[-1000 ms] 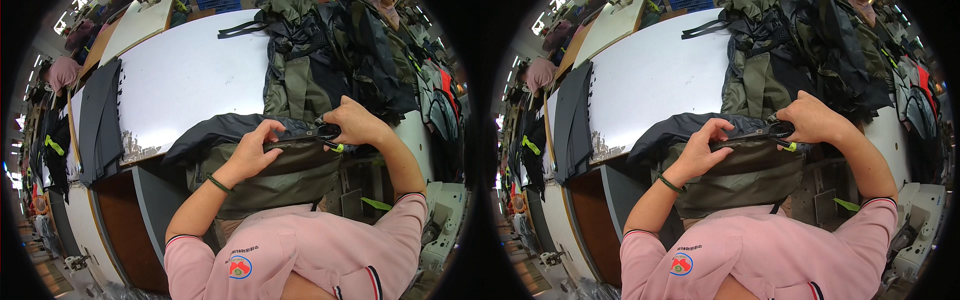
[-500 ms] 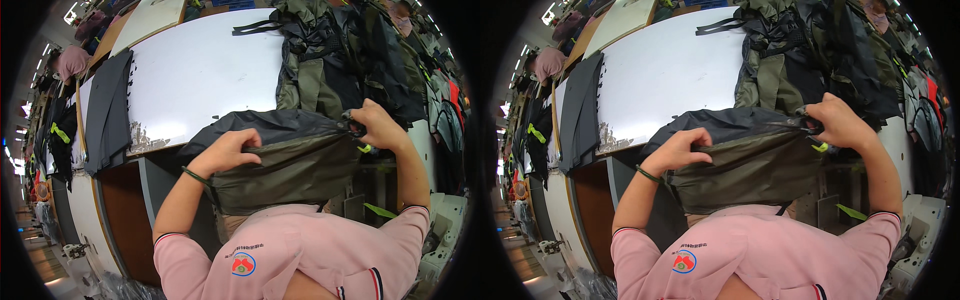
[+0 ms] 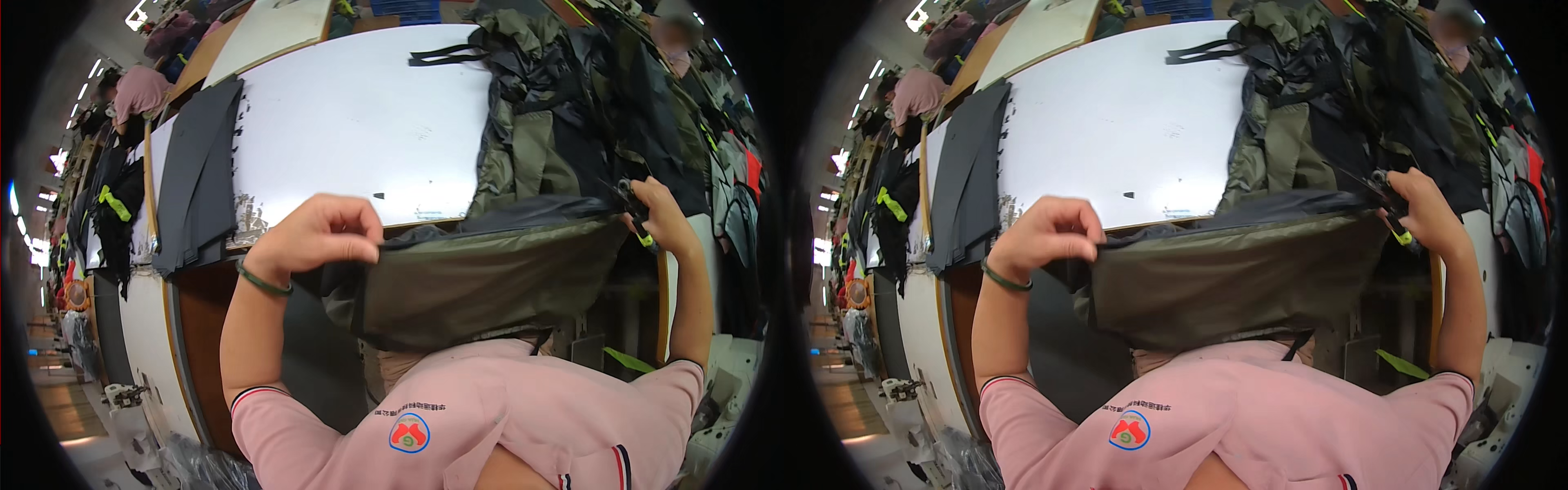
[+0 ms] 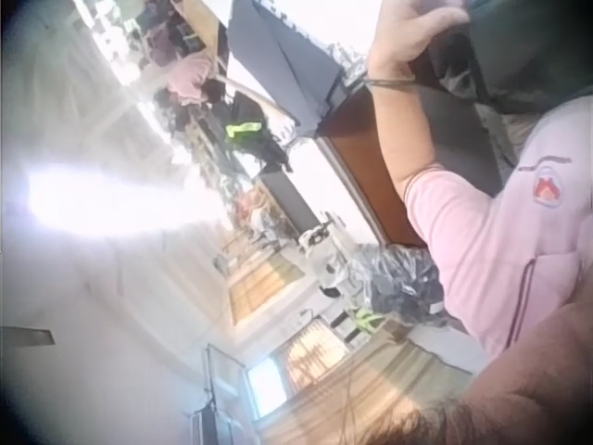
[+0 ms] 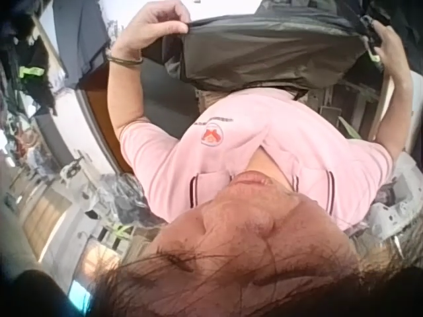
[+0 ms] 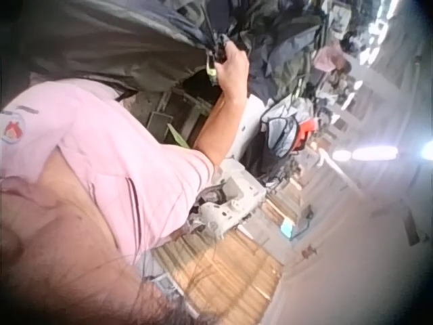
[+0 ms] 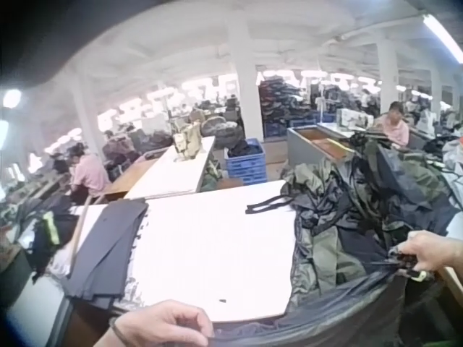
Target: Inspecting and trimming loose threads from military-style tactical vests or jackets using scissors.
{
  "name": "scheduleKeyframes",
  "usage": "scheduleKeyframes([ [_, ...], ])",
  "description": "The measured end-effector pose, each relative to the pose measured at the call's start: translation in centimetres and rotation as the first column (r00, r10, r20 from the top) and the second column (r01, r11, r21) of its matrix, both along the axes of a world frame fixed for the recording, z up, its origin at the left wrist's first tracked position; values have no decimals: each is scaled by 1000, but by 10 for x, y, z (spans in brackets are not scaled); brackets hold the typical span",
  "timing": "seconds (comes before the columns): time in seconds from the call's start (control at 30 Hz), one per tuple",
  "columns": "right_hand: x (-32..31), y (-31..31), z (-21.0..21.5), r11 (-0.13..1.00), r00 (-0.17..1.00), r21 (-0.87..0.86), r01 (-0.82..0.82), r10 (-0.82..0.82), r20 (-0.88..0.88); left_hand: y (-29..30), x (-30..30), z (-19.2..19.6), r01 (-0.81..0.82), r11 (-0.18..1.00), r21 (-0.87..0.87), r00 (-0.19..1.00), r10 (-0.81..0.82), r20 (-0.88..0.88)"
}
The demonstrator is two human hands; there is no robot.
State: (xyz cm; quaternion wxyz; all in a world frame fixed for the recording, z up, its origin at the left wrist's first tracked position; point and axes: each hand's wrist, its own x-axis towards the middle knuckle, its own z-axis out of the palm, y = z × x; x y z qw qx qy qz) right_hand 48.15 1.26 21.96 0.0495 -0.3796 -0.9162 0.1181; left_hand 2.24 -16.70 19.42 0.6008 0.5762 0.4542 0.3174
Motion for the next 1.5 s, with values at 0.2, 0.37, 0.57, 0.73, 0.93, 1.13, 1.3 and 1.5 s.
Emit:
scheduleKeyframes([
  [0.2, 12, 8, -36, 999, 1000, 35, -31, 31, 1, 25, -40, -47, -483, 717, 503, 674, 671, -309],
  [0.37, 21, 7, -51, 996, 995, -7, 87, -87, 46, 2, -3, -73, -239, 953, 187, 779, 303, -549],
  [0.57, 20, 8, -63, 993, 992, 9, 118, -118, 36, 21, 7, -138, -108, 802, 588, 548, 541, -638],
  [0.73, 19, 13, -69, 995, 994, -11, 103, -103, 31, 36, 7, -146, -154, 816, 558, 529, 545, -650],
  [0.93, 24, 22, -82, 992, 992, -48, 121, -119, 33, 32, -5, -157, -102, 836, 539, 669, 459, -585],
  [1.13, 19, 20, -88, 990, 991, -45, 131, -130, 32, 39, 4, -151, -215, 894, 393, 706, 420, -570],
  [1.3, 28, 22, -98, 990, 990, -52, 127, -124, 69, 42, -8, -158, -337, 909, 245, 820, 412, -399],
  [1.5, 3, 2, -68, 991, 993, 77, 112, -113, 16, 2, -5, -136, -420, 907, -33, 905, 422, 59],
])
